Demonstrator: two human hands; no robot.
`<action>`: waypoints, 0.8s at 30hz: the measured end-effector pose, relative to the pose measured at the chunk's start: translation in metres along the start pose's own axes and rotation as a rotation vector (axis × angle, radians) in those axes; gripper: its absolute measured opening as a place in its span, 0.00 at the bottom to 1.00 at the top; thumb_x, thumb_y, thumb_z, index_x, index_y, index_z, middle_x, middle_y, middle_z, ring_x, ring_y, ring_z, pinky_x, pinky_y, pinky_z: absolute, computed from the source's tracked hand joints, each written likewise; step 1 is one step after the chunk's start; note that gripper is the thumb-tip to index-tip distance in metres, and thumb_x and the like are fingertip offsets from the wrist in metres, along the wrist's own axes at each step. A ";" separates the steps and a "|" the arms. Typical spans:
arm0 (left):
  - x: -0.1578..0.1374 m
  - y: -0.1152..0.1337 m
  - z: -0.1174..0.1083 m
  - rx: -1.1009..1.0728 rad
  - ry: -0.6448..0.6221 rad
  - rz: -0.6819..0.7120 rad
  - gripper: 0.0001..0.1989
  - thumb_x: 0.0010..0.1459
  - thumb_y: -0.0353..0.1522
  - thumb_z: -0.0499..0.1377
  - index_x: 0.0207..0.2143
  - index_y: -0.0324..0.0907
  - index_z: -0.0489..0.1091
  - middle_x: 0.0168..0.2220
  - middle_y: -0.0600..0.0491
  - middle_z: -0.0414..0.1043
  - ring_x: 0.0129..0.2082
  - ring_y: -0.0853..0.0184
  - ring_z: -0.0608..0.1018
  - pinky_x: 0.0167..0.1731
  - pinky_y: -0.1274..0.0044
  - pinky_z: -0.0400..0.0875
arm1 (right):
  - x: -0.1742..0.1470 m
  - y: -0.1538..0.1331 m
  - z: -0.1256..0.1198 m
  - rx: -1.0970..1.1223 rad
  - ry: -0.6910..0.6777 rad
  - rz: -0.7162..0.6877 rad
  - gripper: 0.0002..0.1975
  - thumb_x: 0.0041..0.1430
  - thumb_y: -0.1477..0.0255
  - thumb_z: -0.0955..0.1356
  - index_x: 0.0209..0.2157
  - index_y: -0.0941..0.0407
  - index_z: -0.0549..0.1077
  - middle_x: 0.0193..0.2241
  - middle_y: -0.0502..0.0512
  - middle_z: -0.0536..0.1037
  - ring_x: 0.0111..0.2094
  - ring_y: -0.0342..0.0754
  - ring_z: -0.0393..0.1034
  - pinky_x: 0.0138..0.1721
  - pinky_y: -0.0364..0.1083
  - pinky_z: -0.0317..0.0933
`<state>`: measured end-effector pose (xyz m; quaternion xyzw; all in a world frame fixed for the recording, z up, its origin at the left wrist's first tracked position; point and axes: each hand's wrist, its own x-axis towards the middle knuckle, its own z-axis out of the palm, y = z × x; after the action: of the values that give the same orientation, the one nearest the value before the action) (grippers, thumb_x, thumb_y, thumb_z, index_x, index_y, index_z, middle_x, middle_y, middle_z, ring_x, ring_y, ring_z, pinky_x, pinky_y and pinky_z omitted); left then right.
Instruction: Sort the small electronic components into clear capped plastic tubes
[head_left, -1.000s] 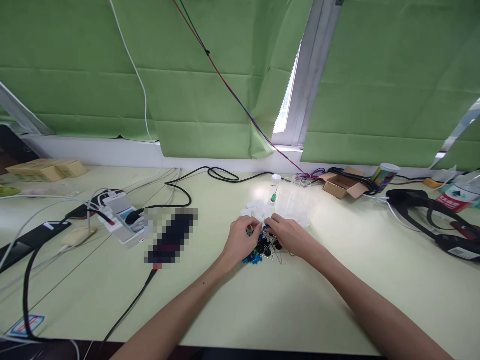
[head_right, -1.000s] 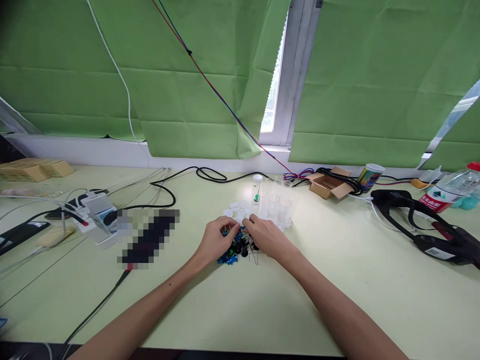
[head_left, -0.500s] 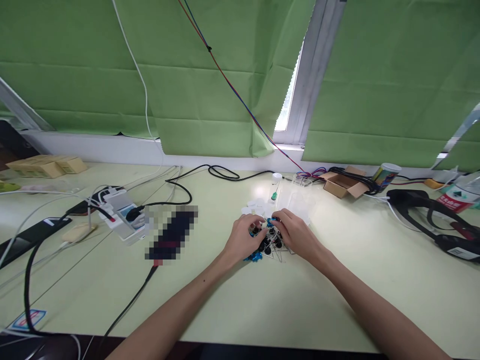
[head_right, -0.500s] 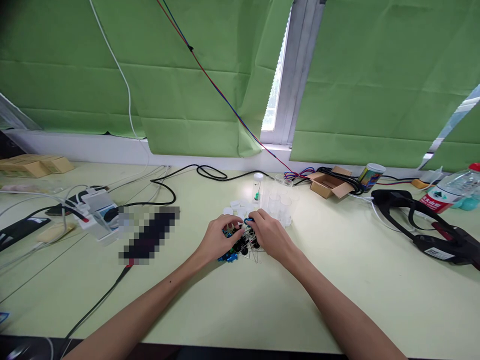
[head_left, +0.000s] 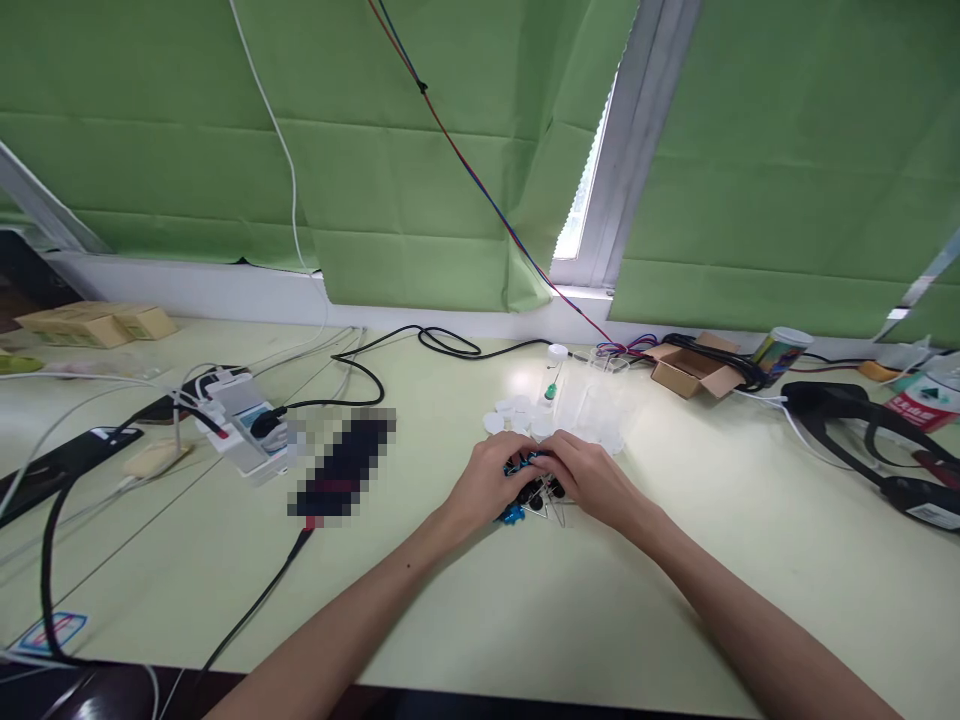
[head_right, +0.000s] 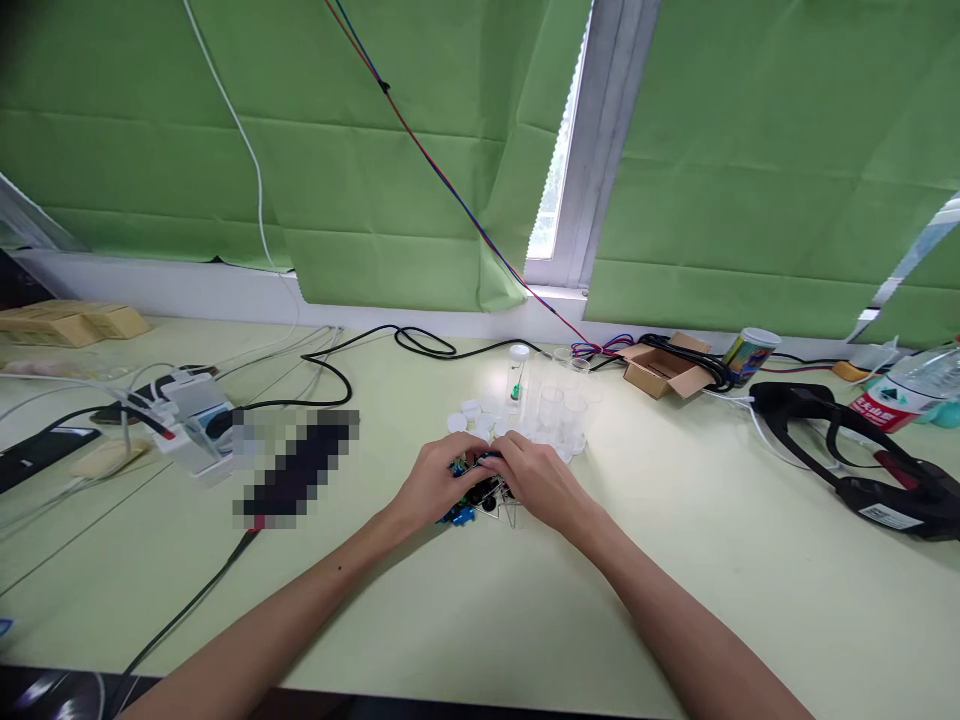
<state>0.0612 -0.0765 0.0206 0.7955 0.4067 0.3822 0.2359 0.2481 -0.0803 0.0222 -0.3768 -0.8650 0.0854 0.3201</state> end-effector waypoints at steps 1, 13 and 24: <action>0.000 0.000 0.000 0.002 -0.003 0.004 0.05 0.60 0.33 0.59 0.37 0.44 0.73 0.33 0.55 0.76 0.34 0.67 0.75 0.36 0.76 0.68 | 0.000 0.001 0.000 0.008 0.004 -0.002 0.11 0.72 0.69 0.58 0.41 0.56 0.70 0.33 0.56 0.75 0.30 0.47 0.71 0.32 0.45 0.64; 0.002 0.000 -0.001 0.121 -0.057 0.059 0.06 0.64 0.34 0.56 0.36 0.42 0.71 0.33 0.54 0.75 0.33 0.67 0.75 0.34 0.76 0.66 | 0.001 0.009 -0.003 -0.080 0.044 0.006 0.13 0.71 0.69 0.59 0.35 0.56 0.71 0.30 0.54 0.76 0.27 0.45 0.68 0.28 0.43 0.56; 0.004 -0.006 -0.001 0.158 0.112 0.080 0.06 0.63 0.35 0.57 0.35 0.42 0.69 0.28 0.56 0.69 0.27 0.70 0.69 0.30 0.77 0.64 | 0.000 0.006 -0.021 -0.241 -0.247 -0.018 0.09 0.64 0.71 0.66 0.28 0.57 0.70 0.26 0.52 0.71 0.26 0.44 0.64 0.27 0.43 0.50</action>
<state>0.0592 -0.0698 0.0187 0.8046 0.4159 0.4021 0.1338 0.2645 -0.0778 0.0361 -0.3913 -0.9051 0.0237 0.1647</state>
